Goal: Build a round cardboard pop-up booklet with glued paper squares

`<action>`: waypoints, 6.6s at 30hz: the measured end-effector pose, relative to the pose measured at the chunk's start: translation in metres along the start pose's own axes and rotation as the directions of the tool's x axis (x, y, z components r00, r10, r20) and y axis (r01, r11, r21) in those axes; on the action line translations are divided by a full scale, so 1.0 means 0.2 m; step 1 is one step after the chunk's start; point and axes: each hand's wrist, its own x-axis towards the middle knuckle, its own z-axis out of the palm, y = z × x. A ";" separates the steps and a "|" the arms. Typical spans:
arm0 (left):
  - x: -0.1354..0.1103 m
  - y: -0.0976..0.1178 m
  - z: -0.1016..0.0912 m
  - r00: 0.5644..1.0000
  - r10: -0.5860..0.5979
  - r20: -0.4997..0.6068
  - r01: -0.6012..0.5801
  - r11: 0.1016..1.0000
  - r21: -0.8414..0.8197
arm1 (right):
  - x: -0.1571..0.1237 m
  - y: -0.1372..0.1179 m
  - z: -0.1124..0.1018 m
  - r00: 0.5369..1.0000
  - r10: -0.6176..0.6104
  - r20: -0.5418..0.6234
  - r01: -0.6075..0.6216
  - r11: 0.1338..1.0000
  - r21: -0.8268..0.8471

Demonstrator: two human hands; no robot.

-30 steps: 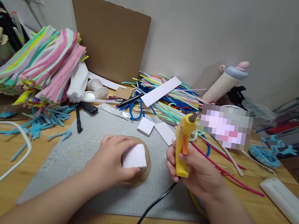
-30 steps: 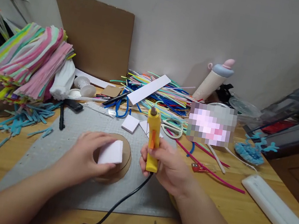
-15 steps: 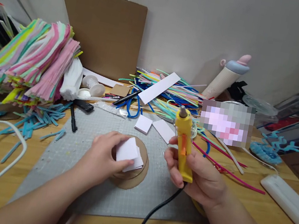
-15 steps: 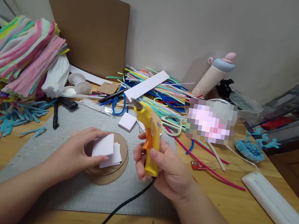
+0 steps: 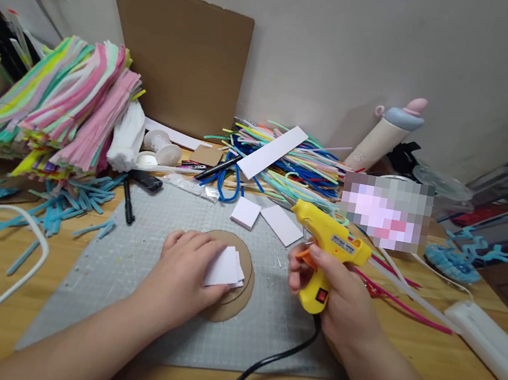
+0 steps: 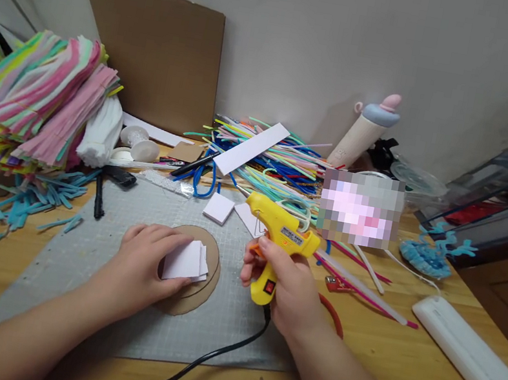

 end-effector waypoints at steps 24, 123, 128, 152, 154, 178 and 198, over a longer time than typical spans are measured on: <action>0.16 -0.17 -0.03 0.989 -0.130 -0.077 0.130 0.992 -0.006 | 0.00 0.04 -0.01 1.000 0.002 -0.014 -0.003 0.997 -0.073; 0.00 -0.02 -0.07 0.938 -0.129 0.321 0.266 -0.324 -0.908 | -0.09 0.09 0.00 0.975 -0.212 -0.066 0.113 0.729 -0.675; 0.00 -0.02 -0.07 0.938 -0.138 0.317 0.260 -0.325 -0.909 | -0.11 0.09 -0.02 0.936 -0.317 0.155 0.338 0.680 -0.650; 0.00 -0.02 -0.08 0.946 -0.073 0.314 0.274 -0.335 -0.902 | -0.12 0.08 0.05 0.962 -0.259 -0.090 0.165 0.809 -0.565; 0.00 -0.02 -0.08 0.946 -0.082 0.313 0.270 -0.332 -0.904 | -0.12 0.08 0.06 0.955 -0.268 -0.128 0.150 0.808 -0.570; 0.01 0.00 -0.09 0.962 -0.049 0.268 0.228 -0.394 -0.890 | -0.12 0.03 0.02 0.875 -0.241 0.421 0.476 0.593 -0.649; 0.03 -0.01 -0.11 0.961 -0.107 0.254 0.198 -0.373 -0.906 | -0.10 0.06 0.04 0.971 -0.237 -0.013 0.163 0.705 -0.690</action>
